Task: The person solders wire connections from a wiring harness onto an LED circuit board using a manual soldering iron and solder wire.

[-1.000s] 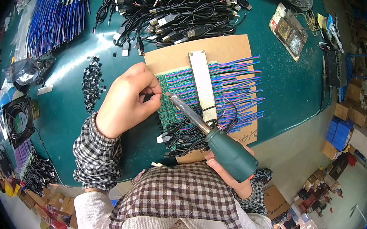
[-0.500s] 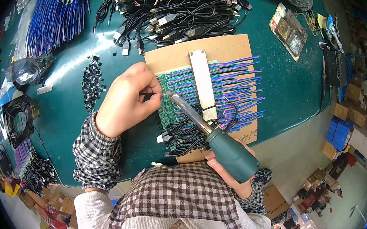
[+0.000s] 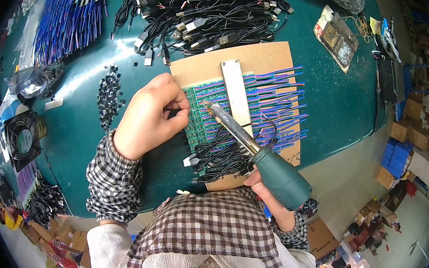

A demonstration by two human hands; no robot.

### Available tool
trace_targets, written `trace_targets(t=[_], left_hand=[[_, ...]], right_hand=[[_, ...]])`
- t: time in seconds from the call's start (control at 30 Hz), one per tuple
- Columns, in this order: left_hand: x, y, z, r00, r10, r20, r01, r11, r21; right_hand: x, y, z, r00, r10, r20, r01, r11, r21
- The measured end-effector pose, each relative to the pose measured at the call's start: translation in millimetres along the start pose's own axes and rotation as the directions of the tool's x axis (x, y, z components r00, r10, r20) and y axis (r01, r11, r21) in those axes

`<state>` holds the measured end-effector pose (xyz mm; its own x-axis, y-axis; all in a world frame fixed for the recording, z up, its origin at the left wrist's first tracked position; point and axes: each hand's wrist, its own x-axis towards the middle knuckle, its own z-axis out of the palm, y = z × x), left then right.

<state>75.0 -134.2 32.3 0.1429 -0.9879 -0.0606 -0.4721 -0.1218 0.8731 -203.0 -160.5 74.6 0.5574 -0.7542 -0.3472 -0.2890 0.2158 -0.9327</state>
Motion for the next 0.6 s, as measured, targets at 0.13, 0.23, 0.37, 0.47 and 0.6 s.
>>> trace_targets(t=[0.13,0.23,0.37,0.47,0.6], left_hand=[[-0.1,0.3,2.4,1.000,-0.017,-0.003,0.017,1.000,0.013],[-1.0,2.4,0.8,0.999,-0.034,0.004,0.034,0.999,0.019],[-6.7,7.4,0.1,0.998,-0.065,-0.018,0.066,0.997,0.034],[-17.0,14.3,4.3,0.986,-0.057,-0.154,0.079,0.987,0.142],[-32.2,42.4,8.8,0.946,0.065,-0.319,0.065,0.923,0.379]], right_hand=[[6.6,-1.9,3.1,0.996,-0.035,-0.078,0.046,0.989,0.138],[13.2,0.9,0.3,0.990,-0.068,-0.127,0.095,0.970,0.224],[16.9,8.7,-13.2,0.987,-0.025,-0.156,0.090,0.899,0.429],[21.1,14.3,-25.7,0.987,-0.048,-0.156,0.117,0.874,0.471],[22.9,13.8,-26.2,0.976,-0.035,-0.217,0.137,0.869,0.475]])
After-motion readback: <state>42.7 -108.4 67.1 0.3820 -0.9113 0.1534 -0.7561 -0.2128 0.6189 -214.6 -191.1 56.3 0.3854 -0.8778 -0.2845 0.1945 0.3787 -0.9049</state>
